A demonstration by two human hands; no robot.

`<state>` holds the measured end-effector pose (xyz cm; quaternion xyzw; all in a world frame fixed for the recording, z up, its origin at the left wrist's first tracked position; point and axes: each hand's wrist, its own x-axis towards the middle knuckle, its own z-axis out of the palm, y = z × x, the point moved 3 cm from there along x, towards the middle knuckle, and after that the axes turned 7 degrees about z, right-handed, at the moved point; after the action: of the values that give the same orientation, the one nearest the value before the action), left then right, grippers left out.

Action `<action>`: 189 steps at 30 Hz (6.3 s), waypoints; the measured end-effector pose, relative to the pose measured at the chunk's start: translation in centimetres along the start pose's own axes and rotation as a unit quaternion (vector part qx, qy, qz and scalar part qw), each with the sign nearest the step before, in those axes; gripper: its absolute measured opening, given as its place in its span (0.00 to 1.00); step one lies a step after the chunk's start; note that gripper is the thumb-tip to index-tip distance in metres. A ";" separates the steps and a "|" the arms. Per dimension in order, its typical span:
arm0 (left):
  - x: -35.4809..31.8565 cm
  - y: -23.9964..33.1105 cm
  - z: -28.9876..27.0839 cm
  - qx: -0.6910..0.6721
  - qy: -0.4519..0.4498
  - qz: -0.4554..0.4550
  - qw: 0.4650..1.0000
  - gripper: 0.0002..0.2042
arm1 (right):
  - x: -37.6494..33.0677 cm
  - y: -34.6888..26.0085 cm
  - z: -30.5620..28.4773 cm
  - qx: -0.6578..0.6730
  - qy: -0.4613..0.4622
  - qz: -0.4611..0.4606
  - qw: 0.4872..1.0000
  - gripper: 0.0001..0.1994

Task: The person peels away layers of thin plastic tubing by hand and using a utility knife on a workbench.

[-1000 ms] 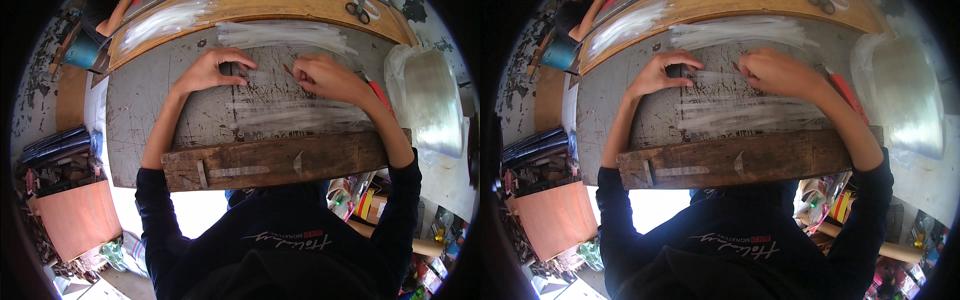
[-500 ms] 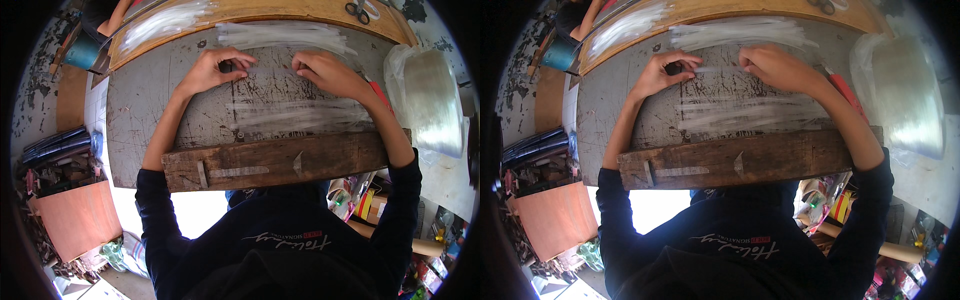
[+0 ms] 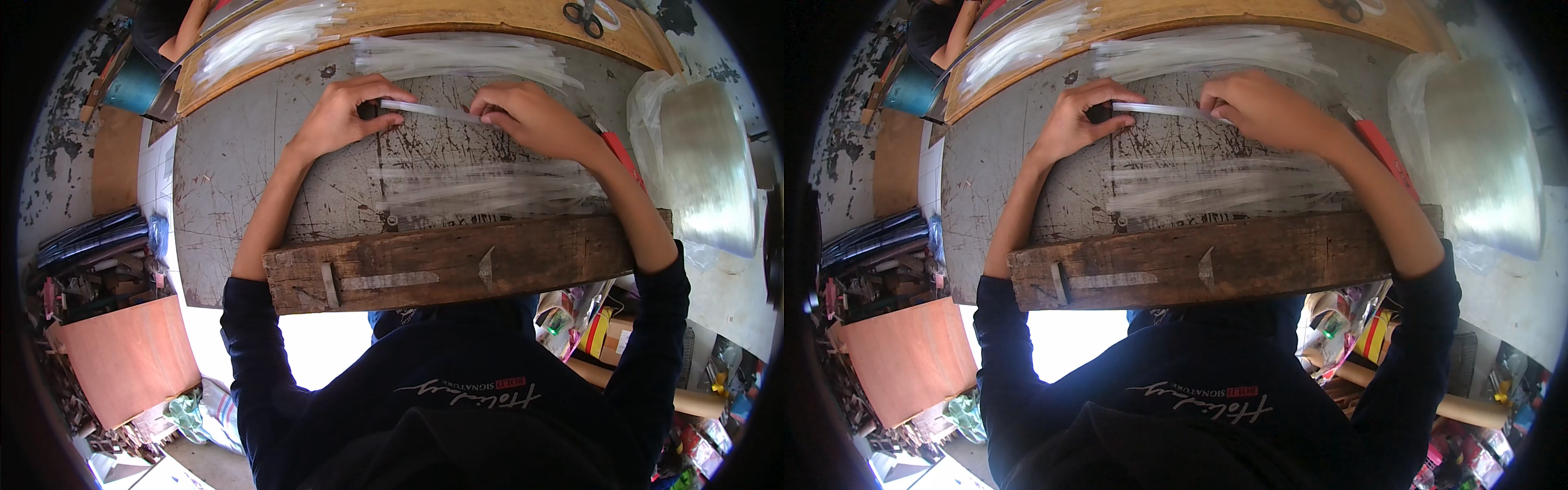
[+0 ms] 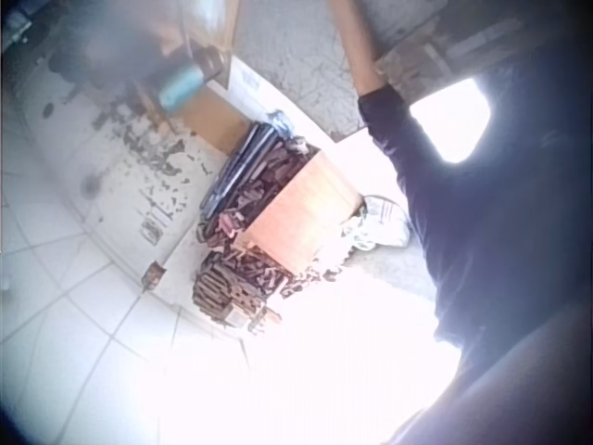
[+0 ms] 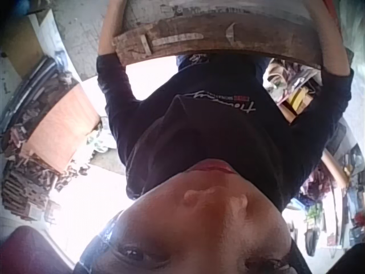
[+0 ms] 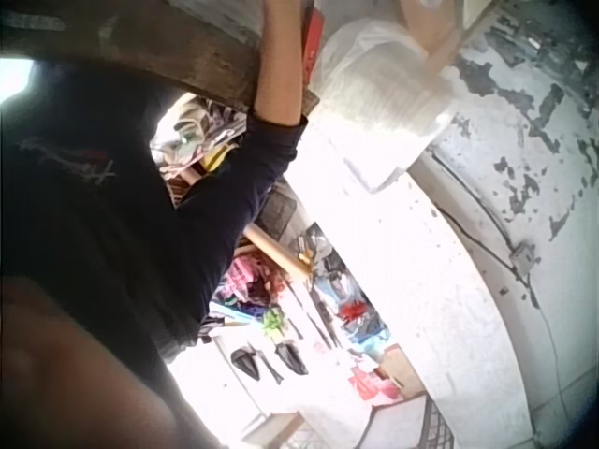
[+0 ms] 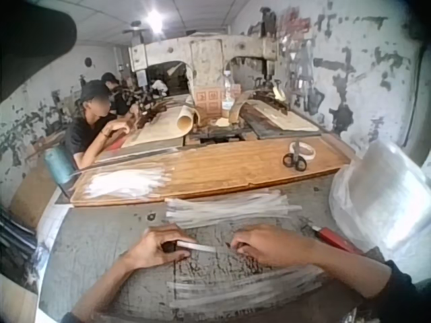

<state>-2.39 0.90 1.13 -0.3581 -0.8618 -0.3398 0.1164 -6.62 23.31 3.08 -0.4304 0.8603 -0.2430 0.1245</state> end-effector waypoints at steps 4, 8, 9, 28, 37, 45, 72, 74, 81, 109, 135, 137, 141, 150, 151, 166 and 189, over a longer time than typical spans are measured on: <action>0.0 -0.1 0.1 -0.014 0.004 -0.002 1.000 0.13 | 0.1 0.2 0.0 0.038 -0.026 0.027 0.999 0.08; 0.0 -0.2 0.1 -0.018 0.008 -0.018 1.000 0.12 | -0.3 -0.1 0.3 -0.038 0.046 -0.037 0.998 0.10; 0.0 -0.2 0.0 0.003 0.011 -0.001 1.000 0.12 | -0.4 -0.3 0.3 -0.050 0.042 -0.034 0.997 0.11; -0.5 -1.1 -1.3 -0.251 0.183 -0.055 0.949 0.09 | -0.1 -0.3 0.1 0.002 0.030 -0.047 0.998 0.06; -0.9 -1.7 -1.8 -0.252 0.269 -0.079 0.926 0.09 | -0.3 0.3 -0.4 0.053 -0.021 0.013 0.998 0.05; -0.1 -0.5 -2.3 -0.331 0.198 -0.009 0.923 0.08 | 0.1 -0.6 0.7 0.039 0.079 -0.121 0.989 0.16; -2.6 -1.9 -13.3 -0.473 0.390 0.093 0.785 0.10 | -3.1 0.2 -3.0 -0.127 -0.207 -0.016 0.970 0.18; -0.8 0.5 -11.5 -0.280 0.335 0.021 0.899 0.08 | -3.0 -0.1 -3.3 -0.168 -0.025 -0.081 0.982 0.22; 3.4 6.5 -6.9 -0.161 0.087 0.041 0.982 0.06 | -0.9 -5.0 -1.9 0.287 0.004 -0.131 0.949 0.19; -0.7 2.4 -1.6 -0.185 -0.136 -0.129 0.965 0.05 | -2.2 -1.7 -0.4 -0.002 -0.188 0.017 0.982 0.09; 0.1 2.9 -0.2 -0.081 -0.121 -0.028 0.989 0.20 | -1.9 -1.9 0.1 -0.073 -0.068 -0.024 0.995 0.06; 0.3 3.2 -0.1 -0.040 -0.125 0.000 0.991 0.20 | -1.9 -1.8 0.2 -0.077 -0.064 -0.010 0.995 0.06; 0.0 2.3 0.2 -0.085 -0.106 -0.036 0.990 0.19 | -1.7 -2.2 0.1 -0.122 -0.027 -0.009 0.992 0.08; 0.3 2.8 0.0 -0.041 -0.079 0.004 0.996 0.16 | -1.7 -1.4 0.0 -0.157 -0.038 0.027 0.987 0.12; 0.2 2.8 0.0 -0.021 -0.085 0.009 0.996 0.16 | -1.8 -1.1 -0.1 -0.172 -0.033 0.054 0.983 0.12; 0.0 2.6 0.3 -0.108 -0.083 -0.071 0.988 0.23 | -1.0 -2.3 1.2 -0.087 0.041 -0.089 0.991 0.06; 0.2 3.0 0.4 -0.138 -0.072 0.004 0.988 0.14 | -0.6 -3.2 1.9 -0.038 0.035 -0.070 0.996 0.05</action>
<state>-0.45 2.82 2.43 -0.3973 -0.8115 -0.4285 0.0048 -3.27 21.53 3.20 -0.4855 0.8403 -0.2334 0.0605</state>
